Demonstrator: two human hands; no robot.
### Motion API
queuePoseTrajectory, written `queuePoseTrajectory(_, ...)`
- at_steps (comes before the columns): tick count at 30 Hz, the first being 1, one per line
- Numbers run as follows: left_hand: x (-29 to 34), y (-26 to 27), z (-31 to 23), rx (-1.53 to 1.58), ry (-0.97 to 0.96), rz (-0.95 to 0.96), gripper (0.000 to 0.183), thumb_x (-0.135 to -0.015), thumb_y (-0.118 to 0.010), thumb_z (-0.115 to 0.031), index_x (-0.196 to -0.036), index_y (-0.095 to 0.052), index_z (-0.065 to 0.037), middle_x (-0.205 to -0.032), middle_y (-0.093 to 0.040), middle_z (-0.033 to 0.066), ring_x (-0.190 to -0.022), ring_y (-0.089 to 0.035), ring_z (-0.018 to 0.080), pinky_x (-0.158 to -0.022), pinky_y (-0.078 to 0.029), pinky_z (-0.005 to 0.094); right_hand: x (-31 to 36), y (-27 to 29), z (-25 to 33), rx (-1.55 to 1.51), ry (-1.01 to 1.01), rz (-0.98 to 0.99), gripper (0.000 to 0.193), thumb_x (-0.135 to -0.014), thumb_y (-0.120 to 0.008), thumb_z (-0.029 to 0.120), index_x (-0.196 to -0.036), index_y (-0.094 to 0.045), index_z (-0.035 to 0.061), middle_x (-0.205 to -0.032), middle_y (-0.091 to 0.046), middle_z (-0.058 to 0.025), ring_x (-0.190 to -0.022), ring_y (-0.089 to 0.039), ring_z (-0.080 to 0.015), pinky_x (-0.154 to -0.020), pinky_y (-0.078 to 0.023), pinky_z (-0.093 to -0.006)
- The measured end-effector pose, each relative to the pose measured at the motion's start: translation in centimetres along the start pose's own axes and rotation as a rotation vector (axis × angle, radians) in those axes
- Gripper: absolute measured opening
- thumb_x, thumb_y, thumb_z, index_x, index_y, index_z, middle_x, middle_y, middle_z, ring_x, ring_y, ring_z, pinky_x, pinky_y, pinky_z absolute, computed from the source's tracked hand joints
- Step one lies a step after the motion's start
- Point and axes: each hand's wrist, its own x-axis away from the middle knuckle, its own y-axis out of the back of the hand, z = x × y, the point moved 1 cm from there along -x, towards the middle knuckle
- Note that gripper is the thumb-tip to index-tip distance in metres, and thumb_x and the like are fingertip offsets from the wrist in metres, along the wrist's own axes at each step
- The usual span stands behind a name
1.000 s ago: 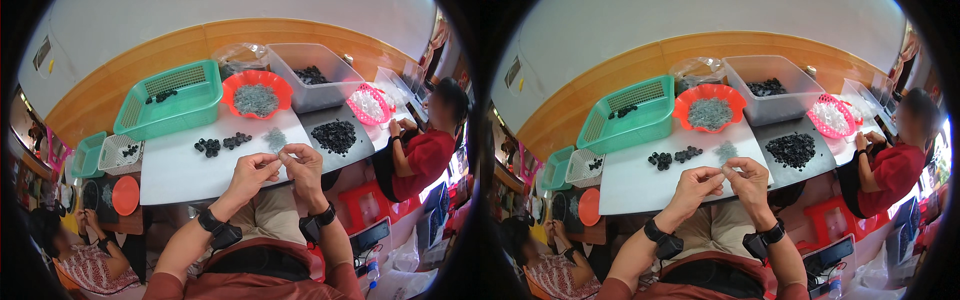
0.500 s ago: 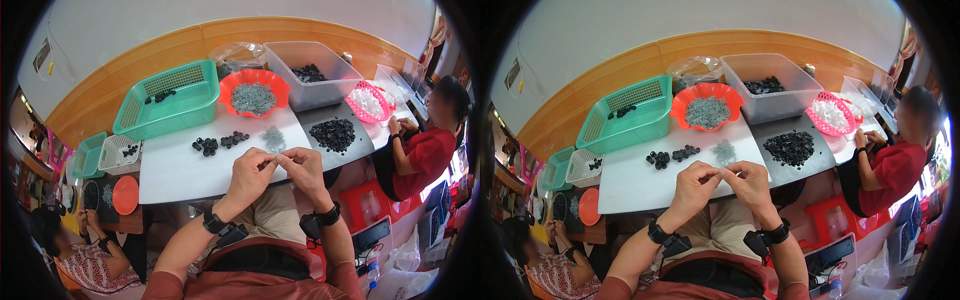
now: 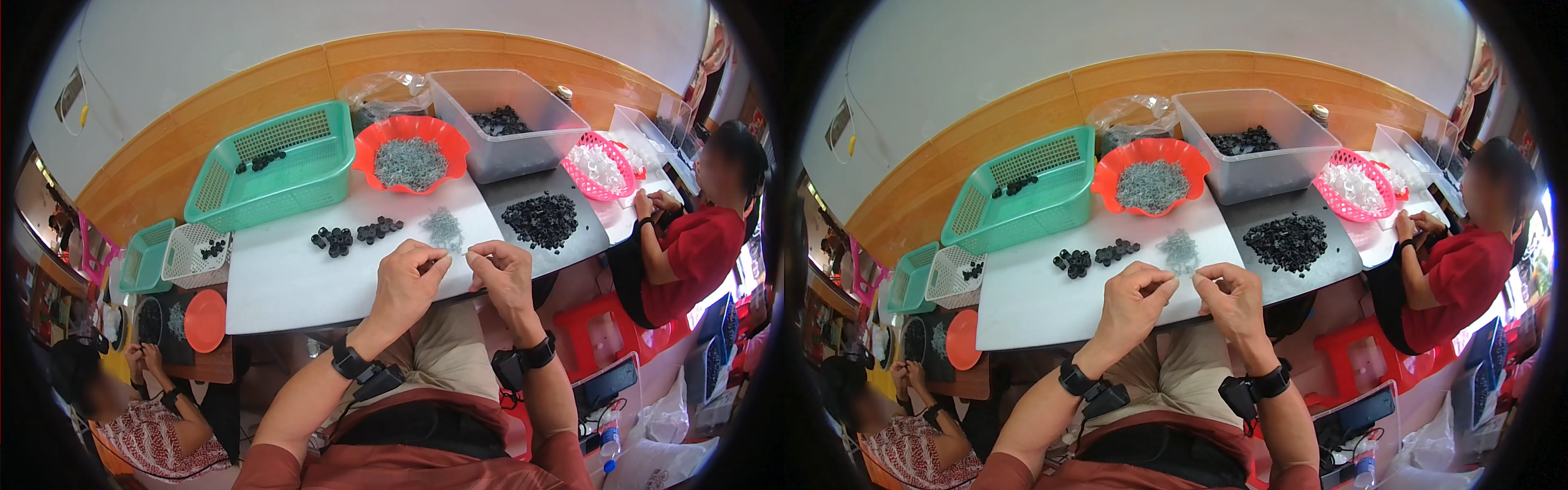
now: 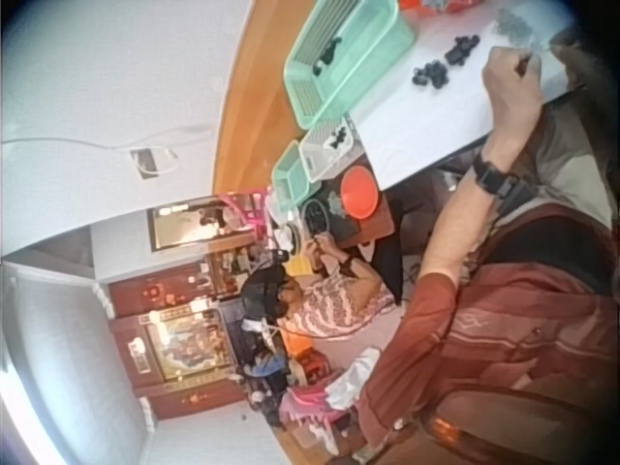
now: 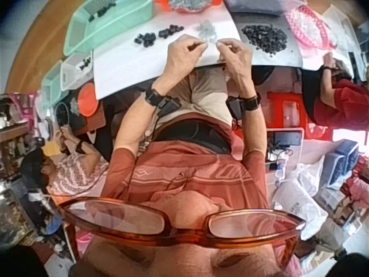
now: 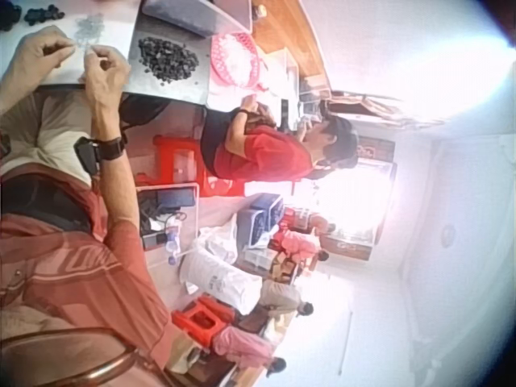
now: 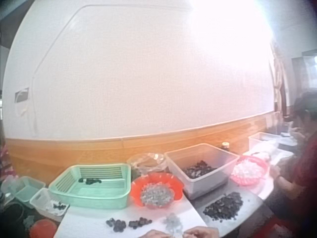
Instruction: Sorting and inspecting small black plastic components and silver metal studs at a workbench.
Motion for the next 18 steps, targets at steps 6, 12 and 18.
queuePoseTrajectory(6, -1.6, -0.8, 1.3, -0.321, -0.169, -0.004, 0.016, -0.086, -0.075, -0.011, -0.097, -0.076, 0.0, -0.091, -0.069, 0.0124, -0.076, -0.068, 0.0246, -0.069, -0.053, 0.0346, 0.0, 0.8, -0.4, -0.052, 0.036, -0.06, 0.013, -0.09, -0.072, 0.005, -0.096, -0.071, -0.0059, -0.075, -0.067, -0.0037, -0.056, -0.062, -0.0081, -0.052, -0.053, -0.0228)
queuePoseTrajectory(12, -2.5, -1.4, 2.3, -0.457, -0.196, 0.027, 0.018, -0.085, -0.074, -0.014, -0.097, -0.077, -0.002, -0.092, -0.07, 0.0142, -0.08, -0.069, 0.0308, -0.072, -0.054, 0.0394, 0.2, 1.3, -0.7, -0.046, 0.024, -0.064, 0.012, -0.09, -0.071, 0.004, -0.095, -0.071, -0.0061, -0.076, -0.068, -0.0041, -0.056, -0.062, -0.0079, -0.052, -0.052, -0.0227)
queuePoseTrajectory(18, -1.7, -0.3, 1.5, -0.296, -0.186, 0.041, 0.016, -0.085, -0.076, -0.009, -0.099, -0.076, 0.0, -0.091, -0.07, 0.011, -0.076, -0.069, 0.0221, -0.068, -0.054, 0.0319, 0.6, 1.5, -0.9, -0.096, 0.007, -0.058, 0.011, -0.091, -0.071, 0.004, -0.096, -0.071, -0.0057, -0.075, -0.067, -0.0034, -0.057, -0.062, -0.0083, -0.052, -0.052, -0.0231)
